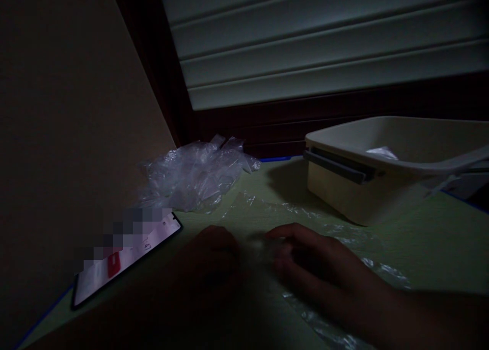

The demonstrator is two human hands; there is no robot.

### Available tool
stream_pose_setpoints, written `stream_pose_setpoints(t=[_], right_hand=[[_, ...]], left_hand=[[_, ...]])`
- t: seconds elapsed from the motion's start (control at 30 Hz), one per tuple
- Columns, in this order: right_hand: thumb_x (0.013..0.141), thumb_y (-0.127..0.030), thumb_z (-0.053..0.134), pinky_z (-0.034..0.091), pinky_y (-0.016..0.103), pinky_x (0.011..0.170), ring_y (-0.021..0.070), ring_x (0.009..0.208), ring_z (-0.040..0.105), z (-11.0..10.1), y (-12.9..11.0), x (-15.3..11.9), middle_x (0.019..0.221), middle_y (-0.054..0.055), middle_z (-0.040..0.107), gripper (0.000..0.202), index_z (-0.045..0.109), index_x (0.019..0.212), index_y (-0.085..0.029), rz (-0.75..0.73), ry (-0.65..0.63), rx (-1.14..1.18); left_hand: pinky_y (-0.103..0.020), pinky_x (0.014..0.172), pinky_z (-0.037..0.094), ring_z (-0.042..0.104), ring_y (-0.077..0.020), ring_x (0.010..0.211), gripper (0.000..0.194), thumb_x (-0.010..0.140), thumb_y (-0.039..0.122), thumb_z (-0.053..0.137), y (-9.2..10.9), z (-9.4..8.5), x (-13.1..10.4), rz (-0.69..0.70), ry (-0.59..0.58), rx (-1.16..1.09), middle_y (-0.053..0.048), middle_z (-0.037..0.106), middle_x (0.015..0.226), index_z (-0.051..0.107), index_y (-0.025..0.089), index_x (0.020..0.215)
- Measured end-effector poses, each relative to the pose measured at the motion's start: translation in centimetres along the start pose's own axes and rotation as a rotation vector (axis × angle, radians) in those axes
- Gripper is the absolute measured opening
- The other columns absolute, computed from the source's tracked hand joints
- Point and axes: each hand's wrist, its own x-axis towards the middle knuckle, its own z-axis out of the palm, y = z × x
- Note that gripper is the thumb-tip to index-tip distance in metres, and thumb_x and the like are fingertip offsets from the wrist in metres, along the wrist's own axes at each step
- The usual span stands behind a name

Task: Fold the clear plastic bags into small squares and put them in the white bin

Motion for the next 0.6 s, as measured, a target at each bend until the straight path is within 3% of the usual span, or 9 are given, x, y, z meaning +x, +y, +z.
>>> stream_pose_setpoints(t=[0.4,0.6], right_hand=[[0.088,-0.022,0.041,0.041,0.022,0.052,0.0127,0.057,0.053,-0.25,-0.37,-0.23,0.067,-0.001,0.056,0.024,0.048,0.111,-0.019,-0.035,0.077,-0.071],[0.089,-0.017,0.041,0.042,0.021,0.053,0.0122,0.059,0.056,-0.22,0.1,-0.27,0.07,-0.001,0.058,0.027,0.044,0.115,-0.019,-0.036,0.062,-0.127]], left_hand=[[-0.024,0.074,0.042,0.052,-0.0138,0.079,0.017,0.087,0.016,0.048,-0.33,0.26,-0.12,-0.014,-0.005,-0.165,-0.001,0.056,0.085,0.052,0.016,0.07],[-0.027,0.073,0.041,0.049,-0.0143,0.079,0.018,0.088,0.015,0.046,-0.67,0.72,-0.14,-0.011,-0.016,-0.127,-0.001,0.053,0.087,0.049,0.016,0.07]])
